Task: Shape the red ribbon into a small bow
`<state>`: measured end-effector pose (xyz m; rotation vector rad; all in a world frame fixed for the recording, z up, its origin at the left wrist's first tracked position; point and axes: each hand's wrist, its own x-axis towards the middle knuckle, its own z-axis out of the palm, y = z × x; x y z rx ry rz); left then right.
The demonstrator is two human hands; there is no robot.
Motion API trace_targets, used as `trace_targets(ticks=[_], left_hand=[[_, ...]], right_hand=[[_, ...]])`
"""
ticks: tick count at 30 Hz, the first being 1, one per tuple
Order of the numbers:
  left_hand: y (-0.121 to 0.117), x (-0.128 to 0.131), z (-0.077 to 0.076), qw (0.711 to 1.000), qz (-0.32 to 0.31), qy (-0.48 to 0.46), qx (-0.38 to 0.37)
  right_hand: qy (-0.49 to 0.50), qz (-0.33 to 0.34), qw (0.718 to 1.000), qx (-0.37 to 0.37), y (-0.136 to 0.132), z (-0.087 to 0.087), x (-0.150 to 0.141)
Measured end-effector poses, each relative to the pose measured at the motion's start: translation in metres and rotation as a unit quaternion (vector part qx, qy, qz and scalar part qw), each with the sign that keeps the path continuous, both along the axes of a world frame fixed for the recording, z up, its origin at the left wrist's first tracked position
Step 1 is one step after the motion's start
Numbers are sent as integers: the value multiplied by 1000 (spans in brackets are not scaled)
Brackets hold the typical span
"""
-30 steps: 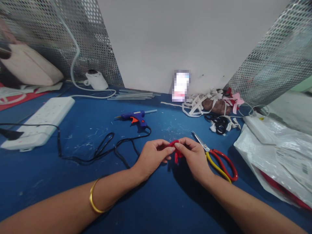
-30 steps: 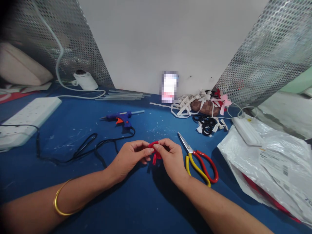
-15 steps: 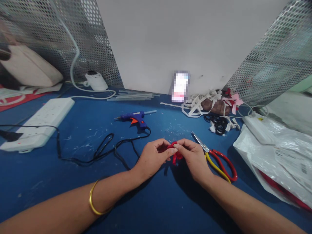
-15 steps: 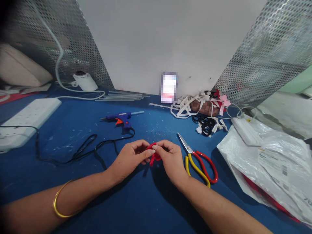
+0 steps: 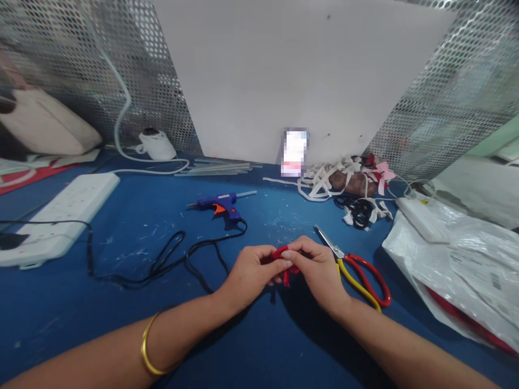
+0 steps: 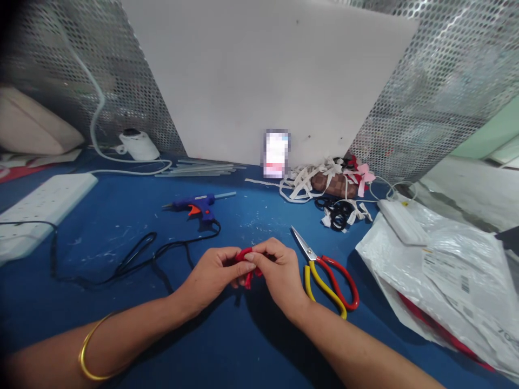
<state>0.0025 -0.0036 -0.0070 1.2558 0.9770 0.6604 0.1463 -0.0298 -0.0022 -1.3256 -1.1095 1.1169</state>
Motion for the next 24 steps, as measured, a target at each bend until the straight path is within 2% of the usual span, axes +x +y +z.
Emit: trace_targets(ticks=[3,6,10,15,18,21,24], left_hand=[[0,-1,0,1000,-6,-5,28],[-2,-2,1,992,-2,44,121],[-8,-4,3,955,-7,142,260],[-11,-5,3,928,-37,160,336],[-8,-3,3,945,-18,154,287],[-3,-1,3,987,28,91,133],[2,1,2,997,74,5,9]], right_hand=[[41,15,999,-29,-1,0,0],[102,16,992,-76,-3,0,-3],[161,10,981,-109,-8,1,-8],[195,24,972,-131,-9,-3,-8],[205,20,968,-144,-6,-4,-7],[203,26,971,-122,-2,-1,-4],[193,10,977,-84,1,2,0]])
